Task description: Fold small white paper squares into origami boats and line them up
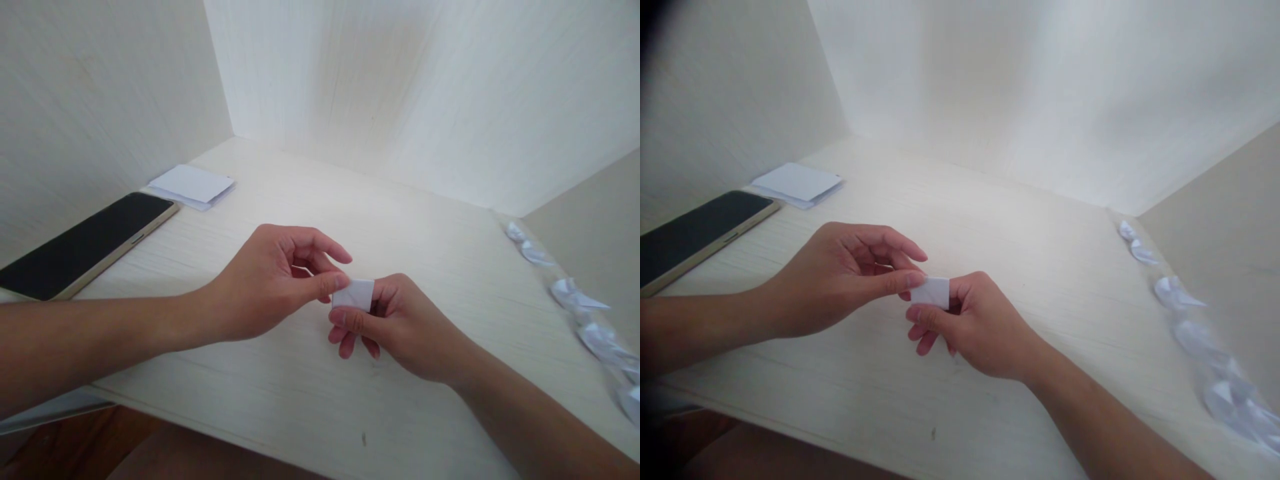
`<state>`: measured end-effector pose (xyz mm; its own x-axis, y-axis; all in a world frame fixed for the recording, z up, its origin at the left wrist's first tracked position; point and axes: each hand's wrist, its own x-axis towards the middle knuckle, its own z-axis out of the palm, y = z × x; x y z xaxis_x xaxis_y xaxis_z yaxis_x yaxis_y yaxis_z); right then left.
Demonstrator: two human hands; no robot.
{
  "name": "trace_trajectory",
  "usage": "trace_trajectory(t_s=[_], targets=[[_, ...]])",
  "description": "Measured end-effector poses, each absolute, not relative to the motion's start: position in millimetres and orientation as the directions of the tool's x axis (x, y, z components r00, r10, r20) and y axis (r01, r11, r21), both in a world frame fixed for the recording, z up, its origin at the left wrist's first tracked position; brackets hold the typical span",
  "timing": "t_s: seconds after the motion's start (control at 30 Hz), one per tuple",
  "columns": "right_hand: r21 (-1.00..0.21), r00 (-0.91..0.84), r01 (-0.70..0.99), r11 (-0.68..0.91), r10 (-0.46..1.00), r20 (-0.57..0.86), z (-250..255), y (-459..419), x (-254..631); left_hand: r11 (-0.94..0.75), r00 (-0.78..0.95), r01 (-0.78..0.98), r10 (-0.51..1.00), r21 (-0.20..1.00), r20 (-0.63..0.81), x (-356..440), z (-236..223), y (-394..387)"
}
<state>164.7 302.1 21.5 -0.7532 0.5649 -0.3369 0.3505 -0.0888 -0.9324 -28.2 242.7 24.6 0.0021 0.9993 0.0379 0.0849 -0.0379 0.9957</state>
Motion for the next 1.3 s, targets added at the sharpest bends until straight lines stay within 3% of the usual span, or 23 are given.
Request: trace_trajectory(t_s=[0.37, 0.53, 0.63, 0.83, 1.1, 1.3], targets=[[-0.950, -0.784, 0.272, -0.155, 0.537, -0.312, 15, 309, 171, -0.063, -0.006, 0.083, 0.998, 0.995, 0.064, -31, 28, 248], [-0.947, -0.794, 0.260, -0.191, 0.515, -0.322, 11, 313, 175, -0.007, -0.007, 0.073, 1.000, 0.997, 0.008, -33, 29, 251], [-0.954, -0.803, 0.267, -0.135, 0.516, -0.298, 14, 315, 175, 0.007, -0.008, 0.056, 1.000, 0.998, -0.006, -33, 30, 251], [-0.973, -0.743, 0.220, 0.074, 0.659, -0.118, 21, 315, 175, 0.079, 0.068, 0.024, 0.994, 0.997, -0.081, -32, 28, 254], [-0.959, -0.744, 0.277, 0.059, 0.645, -0.175, 22, 314, 176, 0.134, 0.135, 0.024, 0.981, 0.991, -0.136, -33, 28, 252], [-0.927, -0.711, 0.342, 0.154, 0.688, -0.148, 22, 313, 176, 0.177, 0.163, -0.020, 0.972, 0.984, -0.172, -33, 19, 253]])
